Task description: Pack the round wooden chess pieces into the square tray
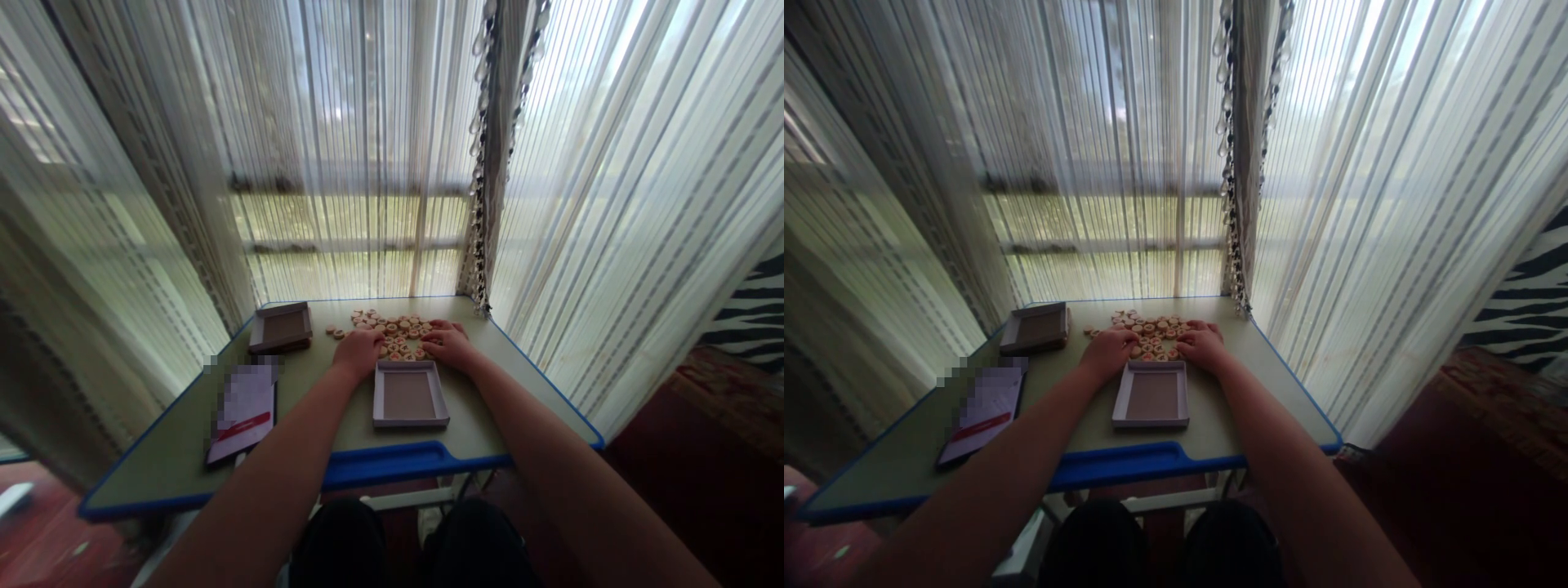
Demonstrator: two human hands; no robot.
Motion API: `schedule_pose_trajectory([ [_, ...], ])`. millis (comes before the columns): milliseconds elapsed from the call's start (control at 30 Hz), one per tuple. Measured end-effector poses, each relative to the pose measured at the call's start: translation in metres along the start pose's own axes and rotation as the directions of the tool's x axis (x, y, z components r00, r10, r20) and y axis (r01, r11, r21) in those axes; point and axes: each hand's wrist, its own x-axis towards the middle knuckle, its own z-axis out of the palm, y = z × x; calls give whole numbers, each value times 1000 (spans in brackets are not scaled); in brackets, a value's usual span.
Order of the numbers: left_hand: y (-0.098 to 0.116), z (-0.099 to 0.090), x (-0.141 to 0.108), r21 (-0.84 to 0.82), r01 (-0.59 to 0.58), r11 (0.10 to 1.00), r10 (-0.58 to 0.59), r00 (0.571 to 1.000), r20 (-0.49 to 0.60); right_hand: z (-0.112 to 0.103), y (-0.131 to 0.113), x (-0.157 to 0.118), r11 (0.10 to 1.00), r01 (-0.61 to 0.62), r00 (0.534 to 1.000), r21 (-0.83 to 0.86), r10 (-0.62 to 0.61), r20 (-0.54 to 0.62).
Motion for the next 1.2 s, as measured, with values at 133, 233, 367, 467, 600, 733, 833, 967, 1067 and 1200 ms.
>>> schedule_pose_trajectory([
  [133, -3, 2, 0, 2, -22, 1000, 22, 1000, -22, 1, 0, 1, 1000, 17, 999, 25, -16, -33],
  [233, -3, 3, 0, -1, -7, 1000, 7, 1000, -20, 2, 0, 2, 996, 47, 996, 80, -40, -83],
  [367, -2, 2, 1, -9, 26, 1000, -26, 999, -43, 0, -1, 3, 985, 65, 990, 161, -43, -138],
  [467, -1, 1, 2, 7, 72, 997, -72, 997, -26, -2, -2, 2, 984, 73, 988, 160, -49, -148],
  [600, 0, -1, 2, 20, 109, 994, -110, 993, 31, -6, -4, 1, 982, 123, 990, 144, -112, -83],
  [733, 0, -4, 4, -4, 128, 992, -127, 989, 76, -12, -4, 1, 986, 109, 992, 127, -100, -73],
  [833, -1, -4, 5, -18, 114, 993, -111, 988, 111, -15, -1, 1, 992, 67, 990, 105, -53, -132],
  [967, -5, -1, 8, -30, 77, 997, -73, 989, 127, -15, 1, 1, 995, 54, 989, 78, -43, -140],
  [1067, -8, 0, 9, -40, 52, 998, -47, 993, 105, -16, -1, 1, 995, 56, 991, 82, -45, -128],
  [1200, -9, -1, 8, -64, 59, 996, -52, 992, 111, -17, -3, -1, 992, 53, 989, 117, -36, -144],
])
